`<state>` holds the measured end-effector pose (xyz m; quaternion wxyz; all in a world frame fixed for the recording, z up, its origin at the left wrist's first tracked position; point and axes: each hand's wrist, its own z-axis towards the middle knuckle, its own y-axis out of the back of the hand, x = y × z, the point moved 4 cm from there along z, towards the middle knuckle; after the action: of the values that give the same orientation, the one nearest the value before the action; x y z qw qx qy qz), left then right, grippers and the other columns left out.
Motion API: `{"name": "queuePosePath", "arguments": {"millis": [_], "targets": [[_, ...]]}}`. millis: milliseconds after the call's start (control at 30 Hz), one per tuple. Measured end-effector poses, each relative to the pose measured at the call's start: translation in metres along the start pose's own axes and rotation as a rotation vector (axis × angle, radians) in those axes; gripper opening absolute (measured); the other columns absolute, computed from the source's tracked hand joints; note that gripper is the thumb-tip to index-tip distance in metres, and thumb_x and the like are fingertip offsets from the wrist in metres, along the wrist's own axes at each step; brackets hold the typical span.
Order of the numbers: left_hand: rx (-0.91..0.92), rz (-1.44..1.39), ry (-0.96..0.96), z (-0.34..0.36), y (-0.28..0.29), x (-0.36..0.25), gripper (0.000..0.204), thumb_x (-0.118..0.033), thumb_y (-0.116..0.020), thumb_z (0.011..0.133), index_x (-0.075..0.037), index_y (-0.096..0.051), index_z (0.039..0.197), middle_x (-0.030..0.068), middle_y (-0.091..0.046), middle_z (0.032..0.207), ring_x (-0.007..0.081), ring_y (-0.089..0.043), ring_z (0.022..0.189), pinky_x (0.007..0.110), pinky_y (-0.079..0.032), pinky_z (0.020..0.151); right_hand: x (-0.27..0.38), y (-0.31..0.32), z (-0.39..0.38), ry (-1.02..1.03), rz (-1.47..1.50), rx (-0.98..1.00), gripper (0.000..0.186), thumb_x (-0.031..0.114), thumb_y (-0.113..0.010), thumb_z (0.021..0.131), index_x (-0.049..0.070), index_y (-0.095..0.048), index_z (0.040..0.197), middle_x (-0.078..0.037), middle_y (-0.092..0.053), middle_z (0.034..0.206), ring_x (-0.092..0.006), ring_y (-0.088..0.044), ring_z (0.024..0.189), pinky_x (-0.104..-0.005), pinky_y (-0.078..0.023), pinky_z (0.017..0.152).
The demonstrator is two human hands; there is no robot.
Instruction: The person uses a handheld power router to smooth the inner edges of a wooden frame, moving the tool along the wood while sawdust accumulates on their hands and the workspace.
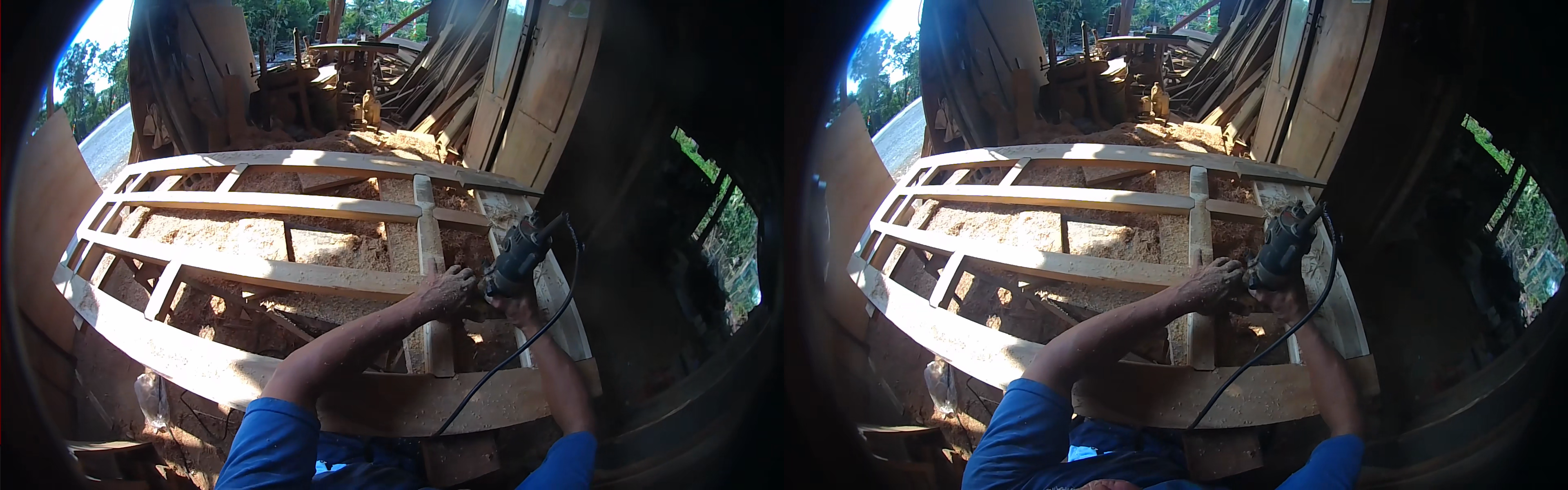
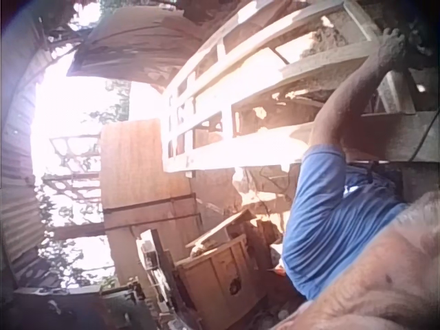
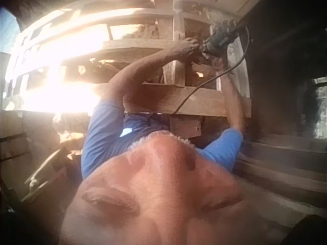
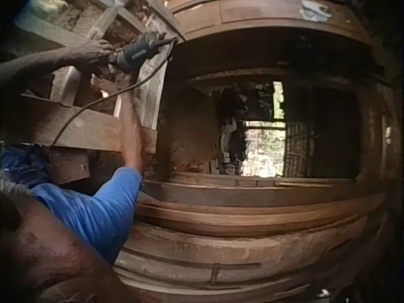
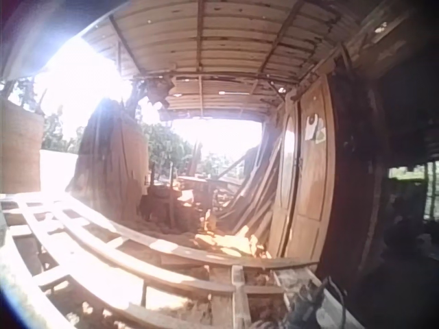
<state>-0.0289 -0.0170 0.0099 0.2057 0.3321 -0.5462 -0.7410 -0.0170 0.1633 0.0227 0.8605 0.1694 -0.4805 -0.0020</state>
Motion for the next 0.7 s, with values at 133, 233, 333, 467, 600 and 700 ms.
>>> {"name": "queuePosePath", "arguments": {"millis": [133, 233, 333, 467, 600, 700], "targets": [[-0.017, -0.075, -0.068, 0.020, -0.018, 0.003, 0.077, -0.063, -0.070, 0.078, -0.006, -0.053, 0.128, 0.0105, -0.048, 0.141, 0.0336, -0.044, 0.133, 0.080, -0.029, 0.095, 0.009, 0.003, 0.002, -0.013, 0.058, 0.069, 0.061, 0.014, -0.080, 0.074, 0.007, -0.048, 0.126, -0.005, -0.060, 0.115, -0.0199, -0.063, 0.101, -0.0344, -0.051, 0.094], [-0.048, -0.049, -0.088, 0.036, -0.013, -0.021, 0.074, -0.060, -0.071, 0.078, -0.007, -0.055, 0.126, 0.0103, -0.049, 0.139, 0.0331, -0.045, 0.133, 0.079, -0.030, 0.096, 0.012, 0.033, -0.008, -0.003, -0.144, -0.019, 0.064, 0.015, -0.080, 0.074, 0.006, -0.046, 0.127, -0.006, -0.059, 0.115, -0.0181, -0.062, 0.100, -0.0344, -0.051, 0.092], [-0.037, -0.010, -0.072, 0.041, -0.010, -0.029, 0.072, -0.060, -0.071, 0.079, -0.008, -0.056, 0.125, 0.0097, -0.051, 0.137, 0.0322, -0.046, 0.132, 0.079, -0.030, 0.096, 0.005, 0.046, -0.013, 0.031, -0.210, -0.083, 0.064, 0.014, -0.079, 0.074, 0.006, -0.044, 0.127, -0.006, -0.060, 0.113, -0.0178, -0.062, 0.099, -0.0344, -0.052, 0.091], [0.016, -0.006, -0.055, 0.048, -0.006, -0.034, 0.071, -0.062, -0.069, 0.080, -0.009, -0.056, 0.125, 0.0087, -0.051, 0.136, 0.0315, -0.047, 0.132, 0.080, -0.030, 0.095, -0.004, 0.057, -0.017, 0.005, -0.242, -0.126, 0.067, 0.010, -0.080, 0.073, 0.005, -0.043, 0.128, -0.006, -0.061, 0.110, -0.0187, -0.063, 0.098, -0.0349, -0.052, 0.090], [0.024, 0.025, -0.071, 0.055, -0.019, -0.024, 0.071, -0.061, -0.068, 0.081, -0.009, -0.056, 0.128, 0.0088, -0.052, 0.136, 0.0314, -0.047, 0.132, 0.080, -0.030, 0.095, -0.003, 0.050, -0.017, 0.013, -0.241, -0.143, 0.070, 0.009, -0.081, 0.072, 0.006, -0.042, 0.130, -0.007, -0.062, 0.109, -0.0191, -0.063, 0.098, -0.0347, -0.053, 0.089], [-0.017, 0.080, -0.091, 0.053, -0.024, -0.017, 0.067, -0.056, -0.068, 0.082, -0.010, -0.055, 0.130, 0.0087, -0.053, 0.135, 0.0314, -0.046, 0.132, 0.079, -0.029, 0.095, 0.001, 0.044, -0.017, -0.006, -0.240, -0.197, 0.070, 0.008, -0.081, 0.072, 0.006, -0.043, 0.131, -0.006, -0.063, 0.109, -0.0183, -0.064, 0.099, -0.0335, -0.052, 0.090]]}}
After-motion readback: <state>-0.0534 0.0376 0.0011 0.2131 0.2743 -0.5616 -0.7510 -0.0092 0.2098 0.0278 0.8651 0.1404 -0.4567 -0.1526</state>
